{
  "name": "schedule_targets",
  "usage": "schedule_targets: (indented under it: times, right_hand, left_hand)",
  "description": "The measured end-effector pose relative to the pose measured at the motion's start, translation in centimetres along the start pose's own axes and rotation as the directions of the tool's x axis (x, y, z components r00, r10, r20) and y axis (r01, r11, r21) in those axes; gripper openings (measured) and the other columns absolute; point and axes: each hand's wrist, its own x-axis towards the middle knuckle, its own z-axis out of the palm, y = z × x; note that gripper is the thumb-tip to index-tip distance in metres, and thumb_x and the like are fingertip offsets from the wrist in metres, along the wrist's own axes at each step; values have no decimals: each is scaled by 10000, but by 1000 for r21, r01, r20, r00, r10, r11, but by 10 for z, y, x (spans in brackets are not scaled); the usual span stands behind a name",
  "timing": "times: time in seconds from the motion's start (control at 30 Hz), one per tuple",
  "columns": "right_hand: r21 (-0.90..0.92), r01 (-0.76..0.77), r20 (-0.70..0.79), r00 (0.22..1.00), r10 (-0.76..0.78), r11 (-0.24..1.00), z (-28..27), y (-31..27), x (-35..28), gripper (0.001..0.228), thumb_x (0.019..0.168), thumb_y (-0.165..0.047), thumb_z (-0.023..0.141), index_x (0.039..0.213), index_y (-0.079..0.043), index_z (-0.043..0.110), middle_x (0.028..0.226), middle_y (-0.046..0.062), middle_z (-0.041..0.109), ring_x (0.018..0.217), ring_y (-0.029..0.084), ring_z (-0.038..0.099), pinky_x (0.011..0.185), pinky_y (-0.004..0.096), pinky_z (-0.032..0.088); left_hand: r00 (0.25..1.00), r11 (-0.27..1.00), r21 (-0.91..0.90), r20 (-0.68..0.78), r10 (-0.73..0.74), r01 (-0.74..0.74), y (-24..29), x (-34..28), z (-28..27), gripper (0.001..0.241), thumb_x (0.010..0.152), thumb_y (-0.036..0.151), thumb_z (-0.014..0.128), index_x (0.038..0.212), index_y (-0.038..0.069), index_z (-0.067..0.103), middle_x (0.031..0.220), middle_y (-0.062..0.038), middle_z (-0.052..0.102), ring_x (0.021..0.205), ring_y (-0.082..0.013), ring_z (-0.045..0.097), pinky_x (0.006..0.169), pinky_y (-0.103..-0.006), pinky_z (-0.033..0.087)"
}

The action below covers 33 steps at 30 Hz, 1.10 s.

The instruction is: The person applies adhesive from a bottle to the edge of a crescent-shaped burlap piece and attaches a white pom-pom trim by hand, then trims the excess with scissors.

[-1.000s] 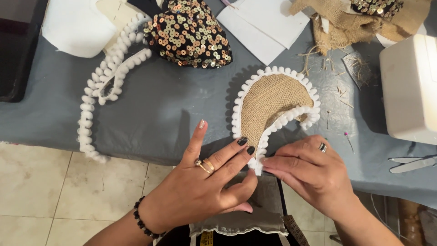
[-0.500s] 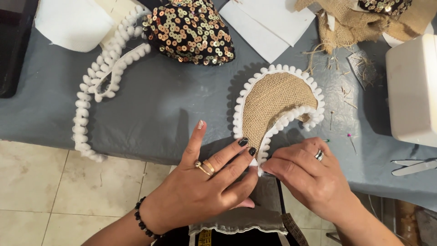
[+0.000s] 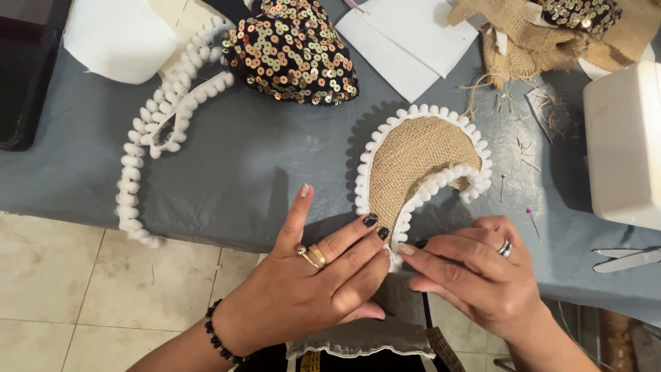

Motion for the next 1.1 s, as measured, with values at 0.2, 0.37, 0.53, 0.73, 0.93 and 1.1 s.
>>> schedule_targets:
  times: [0.2,0.37,0.53,0.73,0.93,1.1]
  right_hand:
    - [-106,62,69,996,-55,992,5,-9,-4,331,952,-321,762,1223,-133,740,1033,-11,580,792,153,584,828,370,435]
    - [-147,74,99,993,-60,986,0,-9,-3,341,973,-300,754,1260,-120,717,1063,-14,591,841,152,594,848,372,424]
    - [5,-30,31,999,30,1000,3,-5,-16,281,938,-264,736,1192,-148,758,1039,2,586,836,149,625,904,384,424]
    - [-139,-14,103,994,29,990,8,-10,-13,468,976,-469,671,1348,-186,667,1021,-2,534,777,182,532,868,407,427]
    - [-161,63,116,992,-45,985,5,-4,-8,596,959,-612,621,1345,-162,671,1018,-6,537,825,163,587,900,424,410]
    - [-86,26,-4,1000,-26,996,6,-7,-16,562,894,-617,681,1224,-166,744,985,-5,554,756,142,596,895,388,410]
  left_hand:
    - [1000,1000,2,2,14,-14,-2,1,-2,599,976,653,760,1199,102,683,1261,-80,629,1253,-206,582,1049,-752,400]
    - [1000,1000,-10,6,18,-18,1,3,-2,626,961,656,759,1203,83,687,1252,-92,630,1246,-212,588,1053,-767,382]
    - [1000,1000,-5,7,12,-12,0,2,-1,586,984,642,715,1211,102,695,1244,-66,645,1252,-200,599,1056,-770,366]
    - [1000,1000,-2,8,19,-19,1,0,-2,573,1012,613,702,1236,86,685,1292,-88,633,1284,-218,598,1057,-777,361]
    - [1000,1000,1,17,5,-5,2,2,-1,570,977,610,763,1193,87,702,1262,-78,652,1284,-216,599,1067,-782,330]
    - [1000,1000,4,6,3,-3,4,0,-1,546,995,589,752,1190,80,720,1246,-75,652,1255,-217,605,1072,-783,329]
